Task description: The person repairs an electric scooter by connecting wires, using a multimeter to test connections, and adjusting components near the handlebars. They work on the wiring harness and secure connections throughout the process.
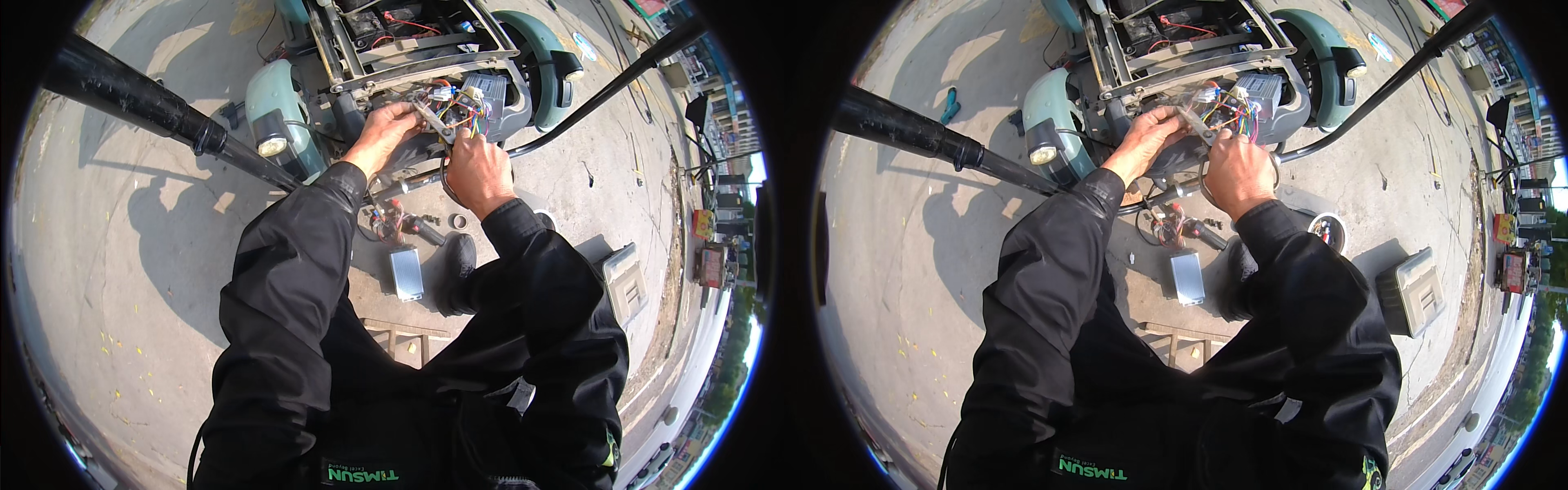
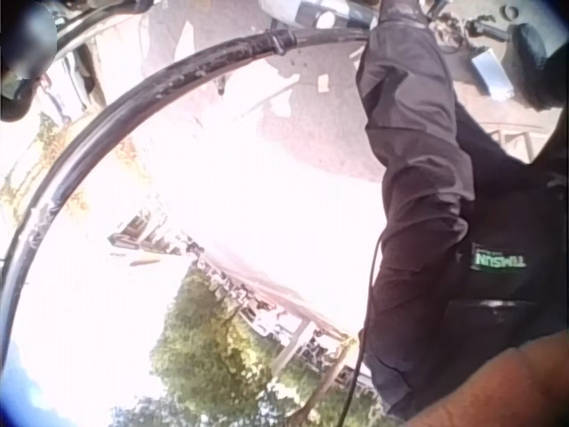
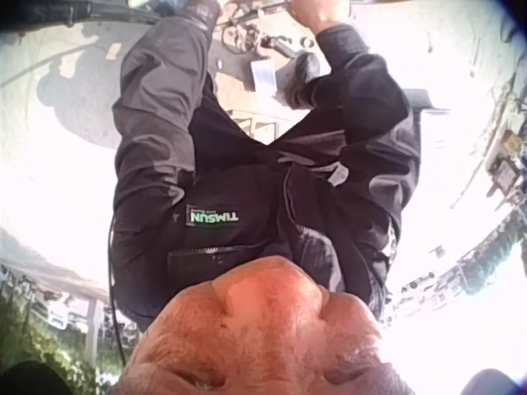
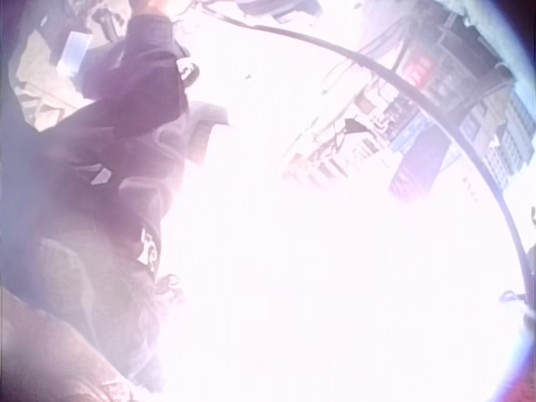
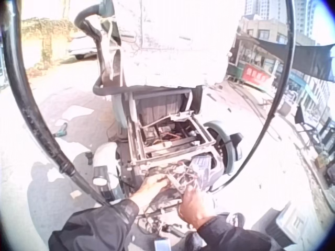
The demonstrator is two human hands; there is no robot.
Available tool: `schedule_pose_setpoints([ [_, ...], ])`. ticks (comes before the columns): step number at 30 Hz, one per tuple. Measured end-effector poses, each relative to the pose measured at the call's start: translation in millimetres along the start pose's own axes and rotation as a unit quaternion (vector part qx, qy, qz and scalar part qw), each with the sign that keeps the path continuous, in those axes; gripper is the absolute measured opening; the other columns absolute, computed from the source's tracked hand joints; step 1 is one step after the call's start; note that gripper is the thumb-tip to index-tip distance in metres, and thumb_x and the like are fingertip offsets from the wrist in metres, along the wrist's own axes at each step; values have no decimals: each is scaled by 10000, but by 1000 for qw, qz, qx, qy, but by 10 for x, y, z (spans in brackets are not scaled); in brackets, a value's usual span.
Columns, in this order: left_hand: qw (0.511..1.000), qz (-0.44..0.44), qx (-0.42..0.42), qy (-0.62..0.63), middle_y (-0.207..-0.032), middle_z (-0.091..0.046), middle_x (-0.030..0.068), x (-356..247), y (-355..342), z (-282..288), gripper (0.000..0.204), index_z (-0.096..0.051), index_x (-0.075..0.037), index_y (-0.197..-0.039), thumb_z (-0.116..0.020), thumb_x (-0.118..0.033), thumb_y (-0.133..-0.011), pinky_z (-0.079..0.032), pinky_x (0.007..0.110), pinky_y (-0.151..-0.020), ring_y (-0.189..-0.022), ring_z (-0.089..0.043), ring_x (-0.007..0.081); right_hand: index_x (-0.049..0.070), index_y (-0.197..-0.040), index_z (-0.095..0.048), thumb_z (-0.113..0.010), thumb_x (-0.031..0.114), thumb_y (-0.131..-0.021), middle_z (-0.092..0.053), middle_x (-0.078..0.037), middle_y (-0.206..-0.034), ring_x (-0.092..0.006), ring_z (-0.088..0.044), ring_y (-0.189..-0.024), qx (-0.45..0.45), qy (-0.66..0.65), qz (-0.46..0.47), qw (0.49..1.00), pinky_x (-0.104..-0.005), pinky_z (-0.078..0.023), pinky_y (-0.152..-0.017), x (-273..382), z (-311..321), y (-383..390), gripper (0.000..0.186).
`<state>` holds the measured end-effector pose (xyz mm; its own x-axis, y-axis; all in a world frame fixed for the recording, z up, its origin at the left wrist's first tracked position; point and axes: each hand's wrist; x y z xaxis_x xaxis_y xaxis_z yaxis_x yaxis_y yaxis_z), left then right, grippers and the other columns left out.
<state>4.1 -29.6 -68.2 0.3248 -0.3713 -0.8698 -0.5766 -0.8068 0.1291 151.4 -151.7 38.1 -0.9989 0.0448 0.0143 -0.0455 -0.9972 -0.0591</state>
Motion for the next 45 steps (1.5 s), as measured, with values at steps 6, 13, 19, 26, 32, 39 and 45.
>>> schedule_pose_setpoints([
  [6, 999, 1, 0, 49, -1075, -709, 34, -30, 25, -24, 179, -684, -8, -1155, -654, -104, -1007, -546, 275, -933, -979, -676, 124, -29, -967, -612, -617, 160, -893, -708, -241, -856, -389, -733, -786, -5, -19, -24, 1000, -467, -592, -686, 70, -29, 32, 204],
  [13, 999, 20, 28, 19, -1205, -685, 25, -73, 47, 27, 227, -648, -33, -1241, -616, -125, -1035, -516, 279, -1030, -1096, -649, 121, -16, -971, -636, -638, 218, -872, -715, -262, -877, -446, -710, -856, 42, -113, -72, 990, -511, -577, -781, 29, -33, 8, 254],
  [19, 998, 31, 36, 41, -1228, -680, 34, -72, 44, 49, 258, -634, -17, -1265, -608, -134, -1037, -502, 281, -1053, -1116, -651, 131, -31, -984, -665, -662, 266, -871, -705, -282, -876, -461, -695, -873, 47, -157, -63, 984, -509, -562, -803, -36, -82, -7, 318],
  [26, 998, 29, 41, 25, -1217, -683, 38, -72, 35, 49, 251, -641, -18, -1247, -618, -148, -1033, -486, 296, -1076, -1130, -647, 138, -31, -950, -698, -691, 307, -875, -694, -266, -844, -453, -685, -864, 70, -244, -42, 966, -489, -538, -773, -182, -105, -65, 346],
  [32, 999, 24, 35, 31, -1153, -690, 36, -74, 34, 30, 206, -662, -34, -1187, -660, -143, -1012, -497, 287, -1042, -1095, -654, 139, -12, -932, -679, -680, 277, -884, -697, -256, -809, -444, -693, -805, -5, -163, -92, 982, -502, -553, -761, 29, -117, 54, 293],
  [39, 996, 2, 36, 83, -1099, -692, 50, -62, 101, 26, 150, -654, -32, -1123, -681, -111, -997, -530, 285, -991, -1036, -672, 157, 7, -1063, -548, -657, 152, -936, -639, -160, -812, -343, -638, -655, -346, -259, -155, 888, -441, -528, -638, -373, 178, 132, 222],
  [45, 997, 29, -34, 66, -1112, -704, 53, -64, 29, 74, 137, -641, -64, -1147, -646, -119, -1022, -548, 316, -985, -1063, -667, 159, 3, -1103, -543, -625, 260, -1005, -630, -125, -736, -248, -648, -613, -232, -499, -414, 726, -382, -520, -591, -145, -1178, 1107, 286],
])
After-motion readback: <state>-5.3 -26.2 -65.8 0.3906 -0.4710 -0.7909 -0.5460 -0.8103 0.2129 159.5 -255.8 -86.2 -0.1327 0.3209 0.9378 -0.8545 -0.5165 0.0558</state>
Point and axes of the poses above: each hand's wrist, its own y-axis away from the middle knuckle, its own z-axis out of the back of the hand, x = y × z
